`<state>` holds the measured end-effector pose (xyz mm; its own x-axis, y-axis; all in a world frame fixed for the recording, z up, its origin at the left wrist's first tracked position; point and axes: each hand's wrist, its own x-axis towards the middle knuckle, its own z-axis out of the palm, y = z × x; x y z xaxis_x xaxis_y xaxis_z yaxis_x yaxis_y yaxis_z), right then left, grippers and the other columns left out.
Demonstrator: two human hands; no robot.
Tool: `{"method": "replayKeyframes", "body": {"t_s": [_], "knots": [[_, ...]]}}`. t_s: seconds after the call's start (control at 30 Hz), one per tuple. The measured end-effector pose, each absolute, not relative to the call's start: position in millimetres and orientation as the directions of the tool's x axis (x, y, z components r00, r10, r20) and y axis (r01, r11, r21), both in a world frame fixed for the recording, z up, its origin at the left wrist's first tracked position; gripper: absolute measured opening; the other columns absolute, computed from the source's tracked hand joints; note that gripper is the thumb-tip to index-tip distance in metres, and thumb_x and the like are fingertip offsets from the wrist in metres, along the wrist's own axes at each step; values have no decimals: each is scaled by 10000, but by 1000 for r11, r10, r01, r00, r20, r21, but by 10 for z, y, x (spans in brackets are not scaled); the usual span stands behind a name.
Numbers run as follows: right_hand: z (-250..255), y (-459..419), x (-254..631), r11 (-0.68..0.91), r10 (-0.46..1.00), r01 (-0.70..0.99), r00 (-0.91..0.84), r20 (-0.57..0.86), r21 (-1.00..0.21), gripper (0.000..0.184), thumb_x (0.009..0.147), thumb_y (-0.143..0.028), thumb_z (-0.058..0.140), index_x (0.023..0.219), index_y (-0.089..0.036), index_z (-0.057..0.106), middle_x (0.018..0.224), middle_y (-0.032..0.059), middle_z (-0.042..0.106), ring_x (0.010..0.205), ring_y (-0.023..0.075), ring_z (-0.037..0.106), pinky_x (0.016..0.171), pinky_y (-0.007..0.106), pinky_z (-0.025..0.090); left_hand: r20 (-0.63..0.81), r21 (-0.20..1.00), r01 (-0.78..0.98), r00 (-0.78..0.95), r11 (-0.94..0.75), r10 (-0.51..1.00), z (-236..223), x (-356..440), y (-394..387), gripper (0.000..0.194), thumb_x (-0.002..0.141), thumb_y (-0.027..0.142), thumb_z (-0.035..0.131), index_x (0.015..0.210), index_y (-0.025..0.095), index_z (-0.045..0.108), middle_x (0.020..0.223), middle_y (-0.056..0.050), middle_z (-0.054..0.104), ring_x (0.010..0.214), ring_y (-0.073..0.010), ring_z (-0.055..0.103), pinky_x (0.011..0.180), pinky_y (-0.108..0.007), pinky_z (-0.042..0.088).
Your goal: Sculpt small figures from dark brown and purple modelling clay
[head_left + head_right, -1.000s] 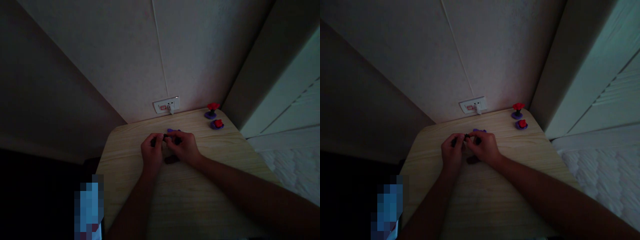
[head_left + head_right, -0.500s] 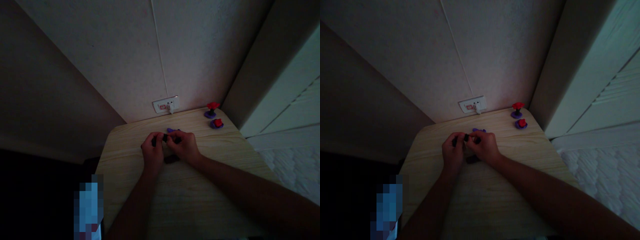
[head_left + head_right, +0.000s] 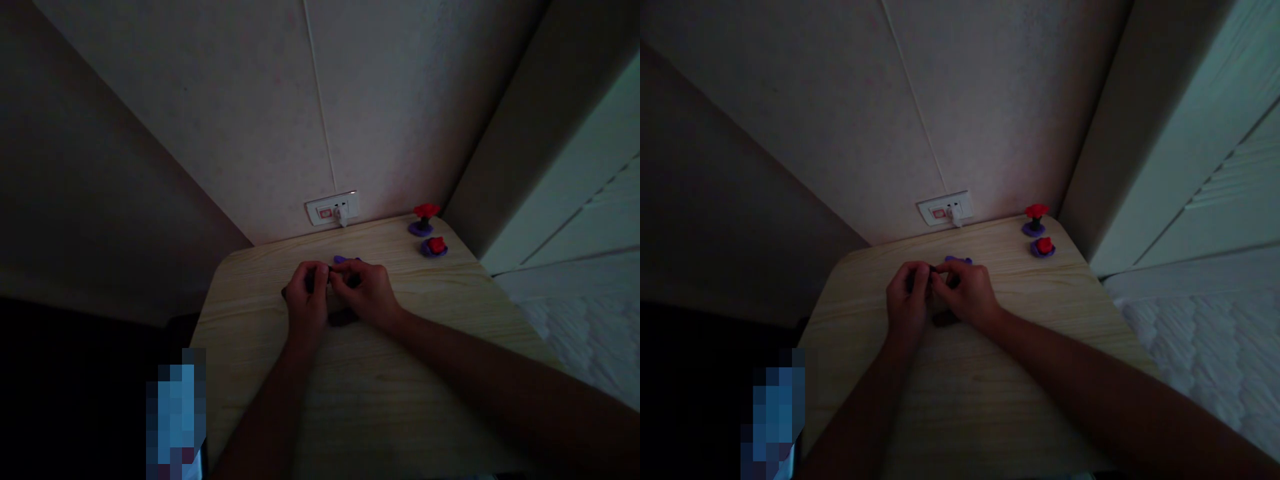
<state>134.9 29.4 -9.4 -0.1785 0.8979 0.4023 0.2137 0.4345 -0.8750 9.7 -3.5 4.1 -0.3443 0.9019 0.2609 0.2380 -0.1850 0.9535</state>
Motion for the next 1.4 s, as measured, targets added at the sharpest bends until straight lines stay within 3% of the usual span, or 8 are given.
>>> {"method": "replayKeyframes", "body": {"t_s": [0.47, 0.9, 1.13, 1.4], "knots": [[-80, 285, 1344, 403, 908, 219, -218, 358, -889, 165, 827, -263, 644, 876, -157, 761, 619, 5, 699, 513, 118, 600, 516, 208, 445, 279, 926, 344, -354, -153, 893, 69, 99, -30, 180, 931, 331, 593, 846, 189, 664, 787, -10, 674, 747, -158, 618, 716, -257, 466], [-30, 262, 1355, 430, 897, 235, -220, 384, -872, 93, 805, -250, 605, 770, -178, 652, 630, -1, 666, 520, 112, 562, 511, 211, 405, 247, 949, 277, -356, -151, 901, 57, 118, -48, 261, 948, 420, 572, 840, 193, 644, 736, 0, 625, 655, -143, 555, 610, -238, 436], [-12, 250, 1357, 437, 896, 266, -212, 390, -859, 85, 793, -246, 583, 747, -186, 623, 593, -11, 624, 489, 112, 528, 498, 221, 377, 279, 935, 310, -345, -172, 896, 42, 115, -40, 269, 954, 416, 568, 833, 188, 644, 742, -1, 630, 669, -135, 568, 636, -234, 450], [-21, 275, 1410, 322, 939, 127, -168, 300, -938, 201, 846, -205, 424, 666, -216, 514, 515, -31, 516, 489, 129, 494, 498, 240, 364, 123, 992, 48, -434, -113, 892, 63, 115, -37, 322, 885, 500, 636, 821, 185, 620, 662, 43, 501, 479, -72, 423, 419, -185, 337]]}}
